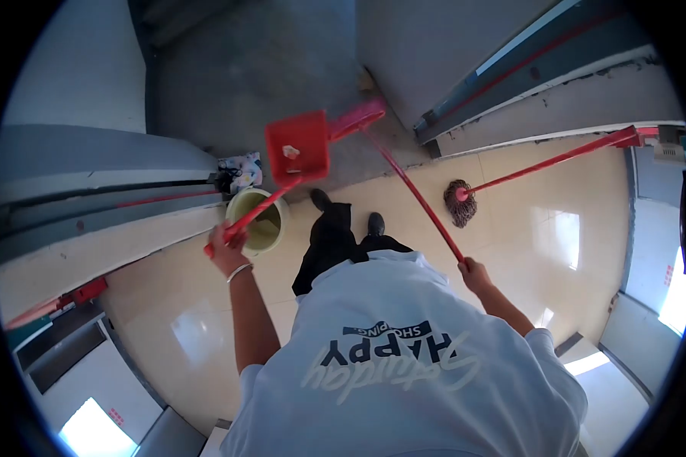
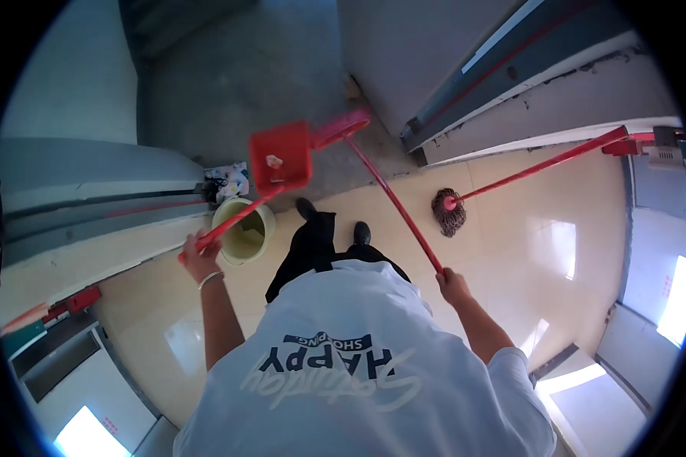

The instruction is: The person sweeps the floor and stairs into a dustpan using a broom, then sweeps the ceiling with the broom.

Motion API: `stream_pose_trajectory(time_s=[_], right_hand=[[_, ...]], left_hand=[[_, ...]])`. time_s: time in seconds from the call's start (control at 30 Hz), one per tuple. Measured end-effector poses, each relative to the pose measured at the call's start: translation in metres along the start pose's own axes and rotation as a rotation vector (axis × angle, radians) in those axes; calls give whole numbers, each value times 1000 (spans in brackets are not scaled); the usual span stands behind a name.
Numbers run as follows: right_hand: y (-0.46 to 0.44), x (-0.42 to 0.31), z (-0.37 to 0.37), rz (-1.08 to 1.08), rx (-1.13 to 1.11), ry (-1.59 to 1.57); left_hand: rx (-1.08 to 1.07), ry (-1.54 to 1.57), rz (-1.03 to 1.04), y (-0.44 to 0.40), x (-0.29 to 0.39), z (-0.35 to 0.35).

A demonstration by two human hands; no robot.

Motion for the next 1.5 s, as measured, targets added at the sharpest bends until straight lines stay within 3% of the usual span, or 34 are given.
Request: stream_pose_trajectory(time_s=[0.2, 0.27, 0.33, 0.47, 0.53, 0.57, 0.6, 0.63, 0.7, 0.77, 0.8, 0.87, 0.97, 1.03, 1.2, 1.5], right_hand=[[23, -22, 16, 192, -148, -93], [23, -45, 10, 131, -146, -15], [12, -80, -17, 339, -287, -103], [-21, -137, -103, 368, -289, 14], [-40, -184, -152, 176, -164, 727], [-53, -214, -174, 214, -112, 906], [-66, -245, -195, 151, -20, 999], [-71, -327, -212, 147, -65, 1098], [-113, -379, -222, -139, -72, 1319], [-164, -435, -221, -244, -209, 1517], [-191, -461, -216, -308, -151, 1532], [-234, -533, -203, -355, -242, 1732], [-273, -638, -173, -610, -253, 1944], [-301, -701, -161, -720, -145, 1924], [-357, -827, -183, -658, 66, 1776], [-481, -908, -295, -630, 272, 1576]], left_hand=[[75, 69, 75, -66, 67, 32], [73, 63, 116, -94, 88, 40], [-3, 68, 106, -127, 99, 44], [-18, 92, 152, -173, 125, 63], [-76, 86, 208, -187, 133, 68], [-59, 99, 197, -197, 135, 69], [-64, 84, 211, -204, 138, 70], [-69, 72, 230, -209, 140, 71], [-61, 96, 230, -213, 144, 75], [-56, 122, 239, -212, 147, 83], [-42, 147, 248, -214, 151, 83], [-30, 140, 183, -212, 160, 80], [-10, 146, 191, -211, 172, 68], [16, 142, 184, -207, 178, 63], [56, 77, 198, -184, 196, 72], [224, -77, 200, -190, 202, 167]])
Point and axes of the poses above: each hand's wrist, its own y-axis away from the middle knuckle, its own z-axis out of the palm, x = y × z, the point moved 1 cm from there along -y, towards the middle knuckle, and after that the axes turned 2 degrees about -x, right-handed, at the moved point
